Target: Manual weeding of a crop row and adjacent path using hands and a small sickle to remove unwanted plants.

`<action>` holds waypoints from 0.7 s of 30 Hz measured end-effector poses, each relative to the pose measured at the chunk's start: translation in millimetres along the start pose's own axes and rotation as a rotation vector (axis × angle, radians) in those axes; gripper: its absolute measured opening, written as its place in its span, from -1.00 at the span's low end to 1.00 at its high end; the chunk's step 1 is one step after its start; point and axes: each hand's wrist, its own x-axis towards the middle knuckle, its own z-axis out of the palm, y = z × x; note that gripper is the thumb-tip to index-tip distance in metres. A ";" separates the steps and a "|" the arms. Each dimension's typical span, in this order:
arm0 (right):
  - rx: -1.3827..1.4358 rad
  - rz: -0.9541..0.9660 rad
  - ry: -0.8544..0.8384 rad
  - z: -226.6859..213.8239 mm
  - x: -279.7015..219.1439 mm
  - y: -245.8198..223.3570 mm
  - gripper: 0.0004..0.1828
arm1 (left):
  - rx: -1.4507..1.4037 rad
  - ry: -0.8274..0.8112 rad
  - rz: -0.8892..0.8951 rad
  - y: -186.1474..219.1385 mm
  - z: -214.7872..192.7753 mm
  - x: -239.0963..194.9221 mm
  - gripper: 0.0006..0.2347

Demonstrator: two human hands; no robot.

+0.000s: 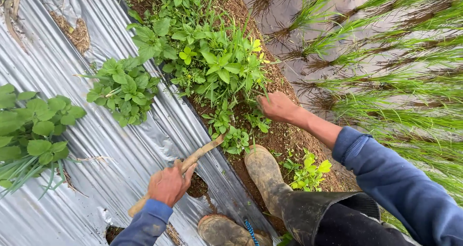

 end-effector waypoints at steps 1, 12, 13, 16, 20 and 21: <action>-0.162 0.021 -0.037 -7.3 -4.8 0.3 -0.33 | 0.048 0.061 0.004 -13.8 15.9 -3.3 -0.32; -0.452 -0.173 -0.201 10.1 -67.2 -114.8 -0.65 | -0.110 0.473 -0.014 -107.5 125.3 -55.2 -0.45; -0.276 -0.106 -0.221 19.4 -66.5 -126.7 -0.68 | -0.166 0.374 -0.108 -112.2 124.2 -61.5 -0.41; -0.021 -0.115 -0.120 57.3 -29.8 -130.3 -0.52 | -0.154 0.291 -0.194 -123.9 130.1 -69.2 -0.38; -0.808 -0.363 0.289 121.0 55.6 -74.7 -0.51 | 0.139 0.376 -0.068 -128.6 138.8 -69.7 -0.40; -0.804 -0.368 0.291 125.0 65.5 -67.1 -0.51 | 0.143 0.376 -0.072 -126.7 132.0 -69.4 -0.40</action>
